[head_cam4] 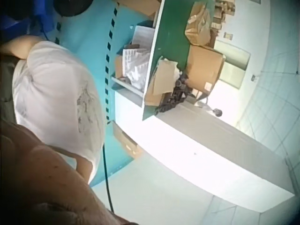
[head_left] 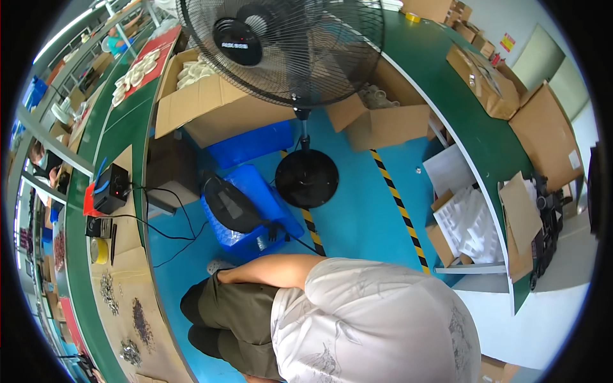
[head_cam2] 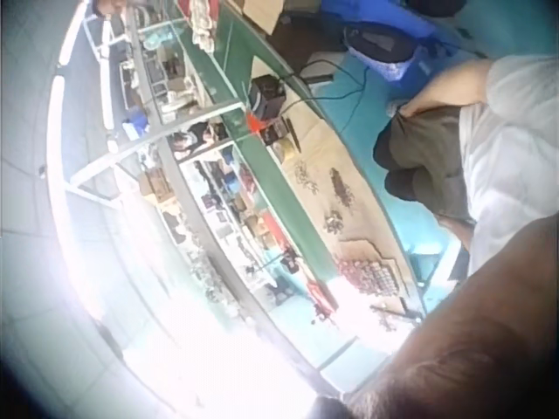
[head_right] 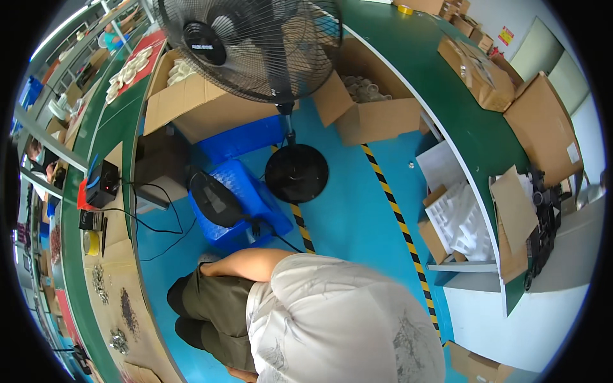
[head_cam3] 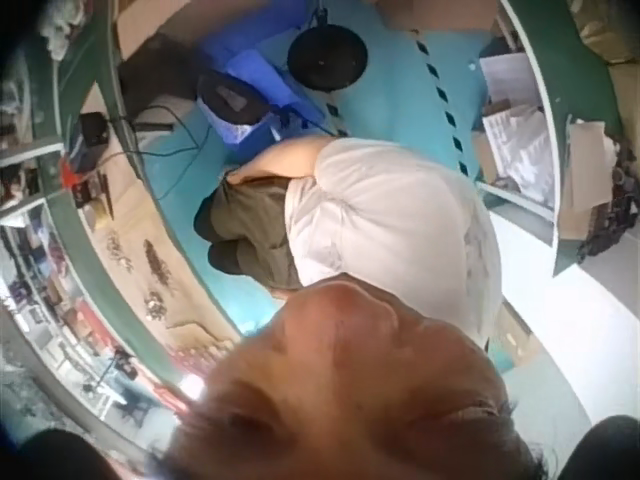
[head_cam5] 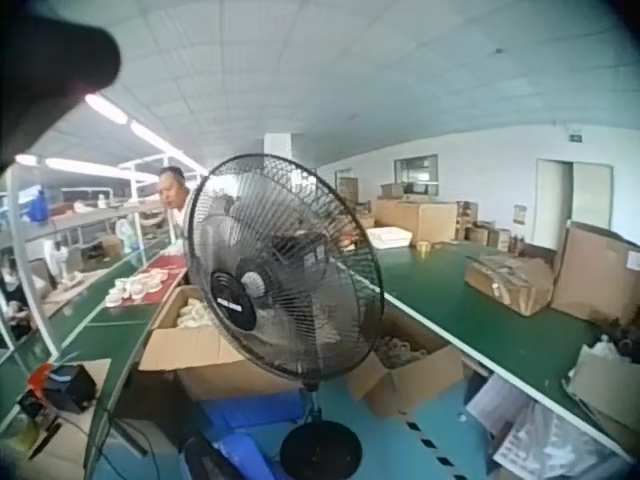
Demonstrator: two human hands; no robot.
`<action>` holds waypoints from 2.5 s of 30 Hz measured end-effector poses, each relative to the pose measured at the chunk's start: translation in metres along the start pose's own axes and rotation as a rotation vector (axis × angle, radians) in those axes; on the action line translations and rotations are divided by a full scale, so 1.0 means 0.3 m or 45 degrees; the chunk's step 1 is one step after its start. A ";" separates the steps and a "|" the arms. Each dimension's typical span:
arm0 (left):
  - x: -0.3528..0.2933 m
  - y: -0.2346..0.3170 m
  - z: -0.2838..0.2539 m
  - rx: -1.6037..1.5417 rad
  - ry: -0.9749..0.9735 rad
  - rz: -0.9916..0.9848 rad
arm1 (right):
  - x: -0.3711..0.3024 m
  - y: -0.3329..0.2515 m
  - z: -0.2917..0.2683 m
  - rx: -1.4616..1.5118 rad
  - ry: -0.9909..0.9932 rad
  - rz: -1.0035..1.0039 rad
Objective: Assembling small metal components onto a wire frame at a factory workbench.
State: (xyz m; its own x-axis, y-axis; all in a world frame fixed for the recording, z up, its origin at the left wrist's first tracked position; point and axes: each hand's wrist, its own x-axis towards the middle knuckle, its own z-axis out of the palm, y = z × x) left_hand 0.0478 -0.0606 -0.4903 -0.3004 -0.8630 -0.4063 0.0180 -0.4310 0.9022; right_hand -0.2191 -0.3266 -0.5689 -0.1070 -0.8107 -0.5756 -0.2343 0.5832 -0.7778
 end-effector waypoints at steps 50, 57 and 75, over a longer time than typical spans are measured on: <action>-0.207 -0.062 -0.070 -0.478 0.903 -0.227 | -0.438 0.157 -0.459 -0.478 -0.213 -0.635; -0.357 -0.057 -0.070 -0.639 0.746 0.061 | -0.706 0.010 -0.552 -0.970 -0.036 -0.991; -0.687 -0.109 0.185 0.072 1.360 0.006 | -1.343 -0.858 -0.299 0.894 -1.338 -2.077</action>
State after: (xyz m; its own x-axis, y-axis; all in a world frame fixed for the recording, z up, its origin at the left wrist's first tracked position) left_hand 0.0562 0.1460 -0.4279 0.6911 -0.6600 -0.2946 -0.0357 -0.4383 0.8981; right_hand -0.2023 -0.1546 -0.1142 0.3063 -0.3071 0.9011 0.8367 -0.3646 -0.4086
